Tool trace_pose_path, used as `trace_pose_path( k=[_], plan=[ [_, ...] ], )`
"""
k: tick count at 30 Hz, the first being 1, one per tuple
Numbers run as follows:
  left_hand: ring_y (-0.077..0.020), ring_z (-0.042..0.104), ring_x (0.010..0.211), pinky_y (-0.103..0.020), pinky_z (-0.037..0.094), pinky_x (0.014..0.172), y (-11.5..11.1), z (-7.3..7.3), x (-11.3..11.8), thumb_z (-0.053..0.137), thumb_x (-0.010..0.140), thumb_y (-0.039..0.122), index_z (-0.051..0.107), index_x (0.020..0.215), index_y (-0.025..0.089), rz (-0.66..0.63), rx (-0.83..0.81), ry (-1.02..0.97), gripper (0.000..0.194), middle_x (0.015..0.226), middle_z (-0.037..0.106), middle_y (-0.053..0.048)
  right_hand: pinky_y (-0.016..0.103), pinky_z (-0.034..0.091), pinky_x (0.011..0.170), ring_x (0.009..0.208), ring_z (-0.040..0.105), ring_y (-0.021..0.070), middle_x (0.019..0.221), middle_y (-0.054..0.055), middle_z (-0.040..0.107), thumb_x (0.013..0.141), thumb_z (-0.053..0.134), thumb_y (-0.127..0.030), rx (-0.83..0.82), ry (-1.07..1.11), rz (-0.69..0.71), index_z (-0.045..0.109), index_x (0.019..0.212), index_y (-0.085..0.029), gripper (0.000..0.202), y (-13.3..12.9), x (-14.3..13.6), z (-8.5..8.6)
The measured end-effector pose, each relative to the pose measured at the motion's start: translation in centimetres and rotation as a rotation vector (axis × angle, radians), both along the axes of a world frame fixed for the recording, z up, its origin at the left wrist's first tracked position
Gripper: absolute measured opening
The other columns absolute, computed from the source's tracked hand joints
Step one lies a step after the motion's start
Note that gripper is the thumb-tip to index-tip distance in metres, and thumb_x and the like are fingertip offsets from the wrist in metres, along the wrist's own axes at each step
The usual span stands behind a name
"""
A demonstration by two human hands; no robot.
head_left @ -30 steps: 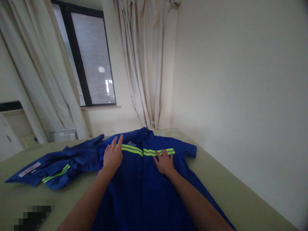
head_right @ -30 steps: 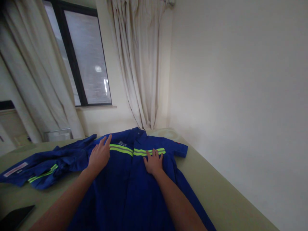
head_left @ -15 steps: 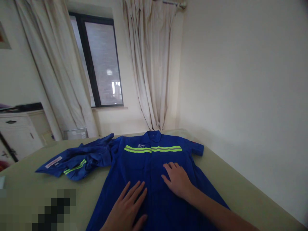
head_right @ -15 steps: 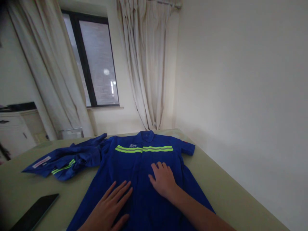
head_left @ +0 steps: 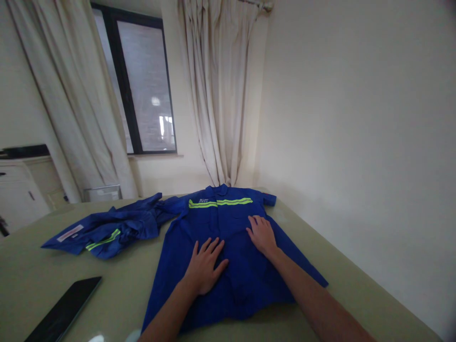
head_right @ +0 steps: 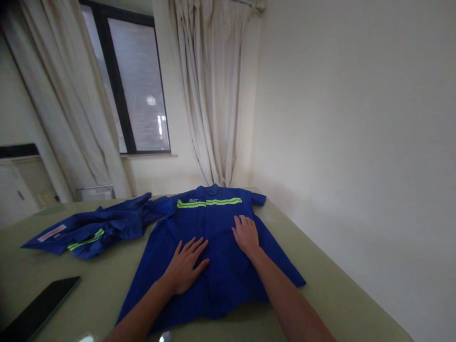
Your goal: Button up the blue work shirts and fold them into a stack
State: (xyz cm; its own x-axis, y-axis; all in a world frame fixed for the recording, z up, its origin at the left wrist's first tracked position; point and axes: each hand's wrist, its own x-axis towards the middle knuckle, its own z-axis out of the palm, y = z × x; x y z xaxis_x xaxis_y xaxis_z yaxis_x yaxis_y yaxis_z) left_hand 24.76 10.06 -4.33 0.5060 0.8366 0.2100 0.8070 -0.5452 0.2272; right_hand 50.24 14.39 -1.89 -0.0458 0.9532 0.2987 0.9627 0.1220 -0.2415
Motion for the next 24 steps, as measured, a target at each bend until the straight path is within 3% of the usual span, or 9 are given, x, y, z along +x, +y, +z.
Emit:
trace_pose_path(
  k=[3, 5, 8, 12, 15, 17, 18, 21, 24],
  plan=[
    [-0.026, 0.06, 0.117, -0.046, 0.045, 0.105, -1.0, -0.1, -0.8, 0.032, 0.105, 0.028, 0.068, 0.122, 0.023, 0.036, 0.086, -0.027, 0.04, 0.122, 0.07, -0.009, 0.03, 0.047, 0.086, 0.097, 0.065, 0.0204, 0.105, 0.007, 0.071, 0.104, 0.043, -0.043, -0.033, 0.121, 0.167, 0.063, 0.112, -0.021, 0.031, -2.9, -2.9, 0.2],
    [-0.0234, 0.063, 0.102, -0.041, 0.048, 0.095, -2.2, -0.1, -1.4, 0.035, 0.103, 0.023, 0.071, 0.104, 0.024, -0.007, 0.067, -0.067, 0.035, 0.105, 0.07, -0.007, 0.025, 0.044, 0.068, 0.076, 0.063, 0.0166, 0.087, 0.0, 0.069, 0.096, 0.056, -0.05, -0.172, 0.193, 0.339, 0.061, 0.104, -0.023, 0.029, -5.5, -4.1, -0.2],
    [-0.0214, 0.062, 0.101, -0.037, 0.049, 0.093, -3.8, 0.2, -1.6, 0.047, 0.098, 0.02, 0.071, 0.105, 0.028, -0.121, -0.009, -0.175, 0.026, 0.107, 0.068, -0.004, 0.025, 0.038, 0.065, 0.075, 0.059, 0.0168, 0.086, -0.002, 0.066, 0.078, 0.075, -0.041, -0.257, 0.187, 0.468, 0.058, 0.103, -0.025, 0.034, -8.3, -4.6, -0.7],
    [-0.0218, 0.062, 0.107, -0.039, 0.049, 0.1, -5.5, 1.5, -0.3, 0.045, 0.096, 0.016, 0.068, 0.115, 0.028, -0.189, -0.043, -0.279, 0.032, 0.114, 0.068, -0.006, 0.023, 0.034, 0.063, 0.071, 0.054, 0.0141, 0.079, -0.005, 0.06, 0.072, 0.062, -0.016, -0.273, 0.38, 0.457, 0.058, 0.104, -0.026, 0.034, -8.2, -3.9, -1.1],
    [-0.0258, 0.061, 0.111, -0.044, 0.049, 0.103, -6.6, 2.2, 0.6, 0.057, 0.096, 0.039, 0.064, 0.115, 0.026, -0.216, -0.054, -0.285, 0.024, 0.118, 0.067, -0.008, 0.022, 0.03, 0.056, 0.06, 0.045, 0.0117, 0.068, -0.008, 0.051, 0.072, 0.053, -0.014, -0.378, 0.773, 0.392, 0.055, 0.104, -0.024, 0.034, -6.7, -3.5, -1.4],
    [-0.03, 0.061, 0.114, -0.049, 0.049, 0.105, -7.2, 1.9, 0.9, 0.072, 0.084, 0.056, 0.062, 0.121, 0.027, -0.286, -0.056, -0.232, 0.048, 0.123, 0.066, -0.008, 0.022, 0.028, 0.053, 0.054, 0.039, 0.0108, 0.062, -0.009, 0.047, 0.073, 0.052, -0.014, -0.435, 0.98, 0.303, 0.053, 0.101, -0.023, 0.03, -6.1, -3.4, -1.7],
    [-0.0312, 0.062, 0.115, -0.05, 0.048, 0.107, -7.3, 1.6, 1.0, 0.075, 0.08, 0.057, 0.06, 0.125, 0.028, -0.301, -0.046, -0.217, 0.055, 0.126, 0.066, -0.008, 0.021, 0.027, 0.052, 0.053, 0.038, 0.0105, 0.061, -0.009, 0.046, 0.072, 0.052, -0.014, -0.45, 1.042, 0.271, 0.052, 0.099, -0.023, 0.028, -5.9, -3.4, -1.9],
    [-0.0258, 0.065, 0.114, -0.043, 0.051, 0.105, -7.1, 0.2, 1.3, 0.058, 0.096, 0.035, 0.058, 0.132, 0.032, -0.247, -0.023, -0.261, 0.036, 0.125, 0.069, -0.006, 0.021, 0.028, 0.051, 0.052, 0.039, 0.0099, 0.061, -0.01, 0.046, 0.071, 0.056, -0.013, -0.508, 1.097, 0.271, 0.051, 0.096, -0.024, 0.027, -6.1, -3.4, -2.1],
    [-0.0178, 0.069, 0.102, -0.03, 0.056, 0.093, -6.4, -0.7, 1.4, 0.04, 0.101, 0.02, 0.061, 0.128, 0.032, -0.2, -0.059, -0.403, 0.036, 0.113, 0.072, -0.004, 0.021, 0.036, 0.054, 0.057, 0.048, 0.0105, 0.077, -0.006, 0.06, 0.076, 0.061, -0.017, -0.489, 1.042, 0.35, 0.055, 0.101, -0.024, 0.026, -6.7, -3.7, -1.6]
  ],
)
